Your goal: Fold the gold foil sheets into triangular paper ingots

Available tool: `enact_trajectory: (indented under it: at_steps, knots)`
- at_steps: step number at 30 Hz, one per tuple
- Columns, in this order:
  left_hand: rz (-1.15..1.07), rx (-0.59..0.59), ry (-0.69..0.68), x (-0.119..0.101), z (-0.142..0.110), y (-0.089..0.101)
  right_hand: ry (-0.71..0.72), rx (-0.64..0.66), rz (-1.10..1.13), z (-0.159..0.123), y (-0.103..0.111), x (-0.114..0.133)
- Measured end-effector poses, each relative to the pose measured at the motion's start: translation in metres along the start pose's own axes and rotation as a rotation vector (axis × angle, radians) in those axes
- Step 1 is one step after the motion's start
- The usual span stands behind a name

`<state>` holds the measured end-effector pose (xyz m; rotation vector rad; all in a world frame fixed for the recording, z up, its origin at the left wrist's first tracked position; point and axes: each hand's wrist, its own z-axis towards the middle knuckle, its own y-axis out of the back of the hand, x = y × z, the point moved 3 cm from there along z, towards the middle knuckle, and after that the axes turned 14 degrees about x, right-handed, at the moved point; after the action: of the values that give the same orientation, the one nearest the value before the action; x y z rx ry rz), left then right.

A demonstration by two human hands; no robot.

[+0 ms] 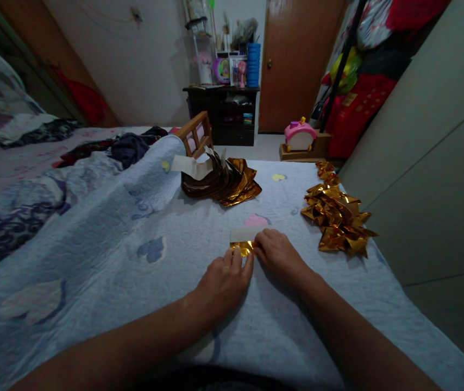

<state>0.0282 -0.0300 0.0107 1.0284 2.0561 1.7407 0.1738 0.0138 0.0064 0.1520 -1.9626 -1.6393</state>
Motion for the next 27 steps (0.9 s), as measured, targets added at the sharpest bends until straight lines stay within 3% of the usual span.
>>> enact_trajectory:
  at_steps: [7,12,18,23,27]
  knots:
    - [-0.030,0.089,-0.035,0.003,-0.003,-0.001,-0.102,0.054,-0.124,0.002,-0.004,-0.002]
    - [-0.038,0.127,0.023,0.008,-0.011,-0.007,-0.101,0.065,-0.125,0.001,-0.004,-0.002]
    - [-0.165,0.169,0.095,0.031,-0.018,-0.004,-0.107,0.070,-0.101,0.002,-0.002,0.000]
    - [-0.324,0.006,0.196,0.062,0.000,0.004,-0.091,0.063,-0.060,-0.001,-0.001,0.000]
    - [-0.446,-0.053,0.207,0.068,0.020,-0.002,-0.042,0.017,0.032,-0.003,-0.001,-0.007]
